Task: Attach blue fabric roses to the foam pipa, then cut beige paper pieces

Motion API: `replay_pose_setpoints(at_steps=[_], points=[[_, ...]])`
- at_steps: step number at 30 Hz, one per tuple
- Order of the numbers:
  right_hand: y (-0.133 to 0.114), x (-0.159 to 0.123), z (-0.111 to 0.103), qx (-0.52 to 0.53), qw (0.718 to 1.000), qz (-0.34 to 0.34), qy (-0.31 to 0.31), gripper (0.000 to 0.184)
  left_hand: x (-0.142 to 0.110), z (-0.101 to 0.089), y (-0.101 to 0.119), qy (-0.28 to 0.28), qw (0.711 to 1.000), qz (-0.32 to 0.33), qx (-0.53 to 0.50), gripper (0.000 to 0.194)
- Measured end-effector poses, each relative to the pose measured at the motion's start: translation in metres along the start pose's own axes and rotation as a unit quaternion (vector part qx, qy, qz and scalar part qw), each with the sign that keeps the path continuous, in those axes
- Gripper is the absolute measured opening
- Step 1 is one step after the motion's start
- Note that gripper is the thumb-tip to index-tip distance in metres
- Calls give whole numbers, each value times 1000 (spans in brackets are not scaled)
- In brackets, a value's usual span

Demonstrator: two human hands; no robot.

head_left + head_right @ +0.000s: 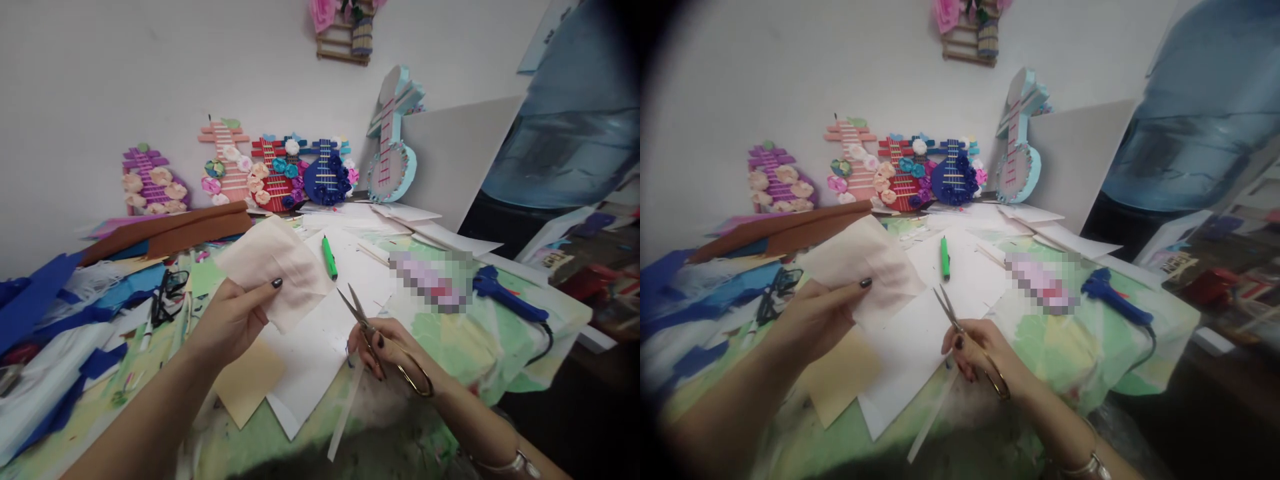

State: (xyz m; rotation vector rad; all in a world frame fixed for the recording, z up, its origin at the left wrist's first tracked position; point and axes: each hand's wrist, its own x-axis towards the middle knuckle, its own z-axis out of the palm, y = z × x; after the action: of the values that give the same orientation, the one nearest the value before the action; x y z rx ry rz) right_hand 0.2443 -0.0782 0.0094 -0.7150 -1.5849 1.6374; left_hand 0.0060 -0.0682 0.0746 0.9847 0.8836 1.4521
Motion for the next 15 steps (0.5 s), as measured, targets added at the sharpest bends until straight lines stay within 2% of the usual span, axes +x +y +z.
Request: replay_pose_setpoints(at_steps=[7, 11, 15], points=[[1, 3, 7, 5, 999, -9, -39, 51, -2, 2, 0, -33, 998, -45, -14, 16], [2, 1, 10, -40, 999, -13, -19, 51, -4, 4, -2, -36, 998, -40, -13, 17], [3, 0, 12, -42, 999, -11, 0, 52, -4, 4, -8, -39, 998, -54, -11, 19]])
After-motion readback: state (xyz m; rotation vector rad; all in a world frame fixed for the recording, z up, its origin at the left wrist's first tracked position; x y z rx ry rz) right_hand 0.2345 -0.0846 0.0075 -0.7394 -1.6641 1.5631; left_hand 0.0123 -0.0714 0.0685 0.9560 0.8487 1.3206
